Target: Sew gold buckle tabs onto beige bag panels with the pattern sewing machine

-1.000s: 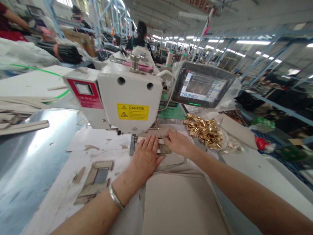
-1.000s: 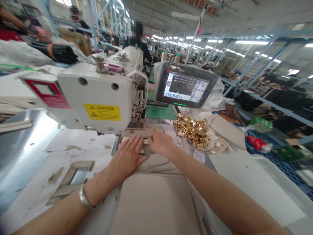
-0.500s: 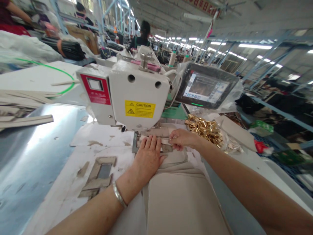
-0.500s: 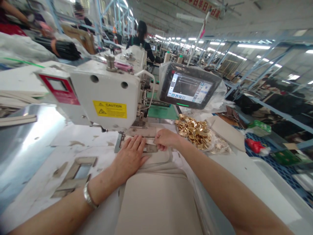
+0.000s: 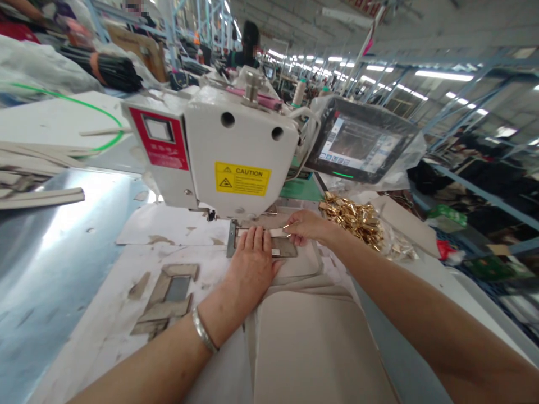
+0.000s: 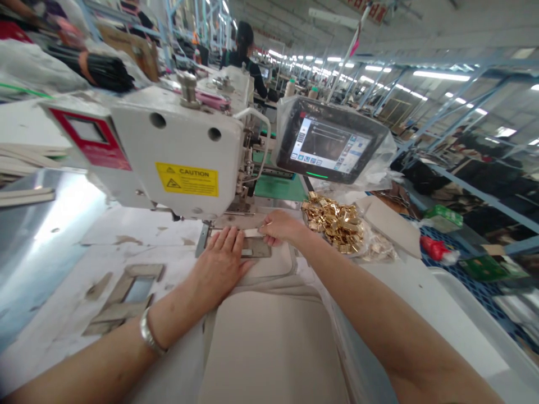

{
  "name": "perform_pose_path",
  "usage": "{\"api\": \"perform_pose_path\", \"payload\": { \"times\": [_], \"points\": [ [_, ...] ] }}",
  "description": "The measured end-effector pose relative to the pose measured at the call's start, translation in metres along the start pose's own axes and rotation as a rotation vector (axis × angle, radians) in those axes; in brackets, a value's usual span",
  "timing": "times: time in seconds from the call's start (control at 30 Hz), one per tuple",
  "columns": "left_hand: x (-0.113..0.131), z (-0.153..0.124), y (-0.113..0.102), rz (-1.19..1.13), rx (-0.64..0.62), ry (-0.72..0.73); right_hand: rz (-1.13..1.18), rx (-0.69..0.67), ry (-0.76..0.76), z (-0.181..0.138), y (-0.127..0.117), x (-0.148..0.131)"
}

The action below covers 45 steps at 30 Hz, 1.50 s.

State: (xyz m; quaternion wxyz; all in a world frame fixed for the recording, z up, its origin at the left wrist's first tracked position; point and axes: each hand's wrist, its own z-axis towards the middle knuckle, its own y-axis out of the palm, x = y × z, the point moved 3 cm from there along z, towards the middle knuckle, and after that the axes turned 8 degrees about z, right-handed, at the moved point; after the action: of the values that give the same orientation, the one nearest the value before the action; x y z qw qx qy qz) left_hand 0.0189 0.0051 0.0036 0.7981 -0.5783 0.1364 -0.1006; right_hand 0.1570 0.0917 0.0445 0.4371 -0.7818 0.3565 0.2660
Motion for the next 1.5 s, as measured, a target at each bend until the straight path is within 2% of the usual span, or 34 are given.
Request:
{"api": "perform_pose_path", "payload": {
  "times": [0.3, 0.43, 0.6, 0.67, 0.8, 0.9, 1.0, 1.3, 1.5],
  "points": [
    [0.001, 0.003, -0.004, 0.006, -0.016, -0.033, -0.003, -0.089, 0.139, -0.002, -0.021, 0.004],
    [-0.001, 0.004, -0.008, 0.008, 0.026, 0.013, 0.017, -0.126, 0.159, -0.001, -0.018, 0.005],
    [-0.005, 0.004, -0.012, 0.004, 0.052, 0.084, -0.046, -0.086, 0.170, 0.002, -0.015, 0.004],
    [-0.007, 0.004, -0.015, -0.019, 0.081, 0.072, 0.051, -0.130, 0.174, 0.001, -0.018, 0.004],
    [-0.011, 0.006, -0.025, -0.152, 0.130, 0.054, 0.473, -0.319, 0.192, -0.006, -0.023, 0.000],
    [-0.013, 0.007, -0.025, -0.314, 0.055, 0.034, 0.732, -0.400, 0.162, -0.013, -0.025, -0.003],
    [-0.015, 0.007, -0.021, -0.385, -0.006, 0.024, 0.884, -0.374, 0.149, -0.017, -0.026, -0.001],
    [-0.011, 0.006, -0.018, -0.496, 0.031, 0.089, 1.275, -0.216, 0.146, -0.035, -0.027, 0.006],
    [-0.010, 0.006, -0.016, -0.542, 0.060, 0.114, 1.457, -0.261, 0.115, -0.038, -0.023, 0.010]
  ]
}}
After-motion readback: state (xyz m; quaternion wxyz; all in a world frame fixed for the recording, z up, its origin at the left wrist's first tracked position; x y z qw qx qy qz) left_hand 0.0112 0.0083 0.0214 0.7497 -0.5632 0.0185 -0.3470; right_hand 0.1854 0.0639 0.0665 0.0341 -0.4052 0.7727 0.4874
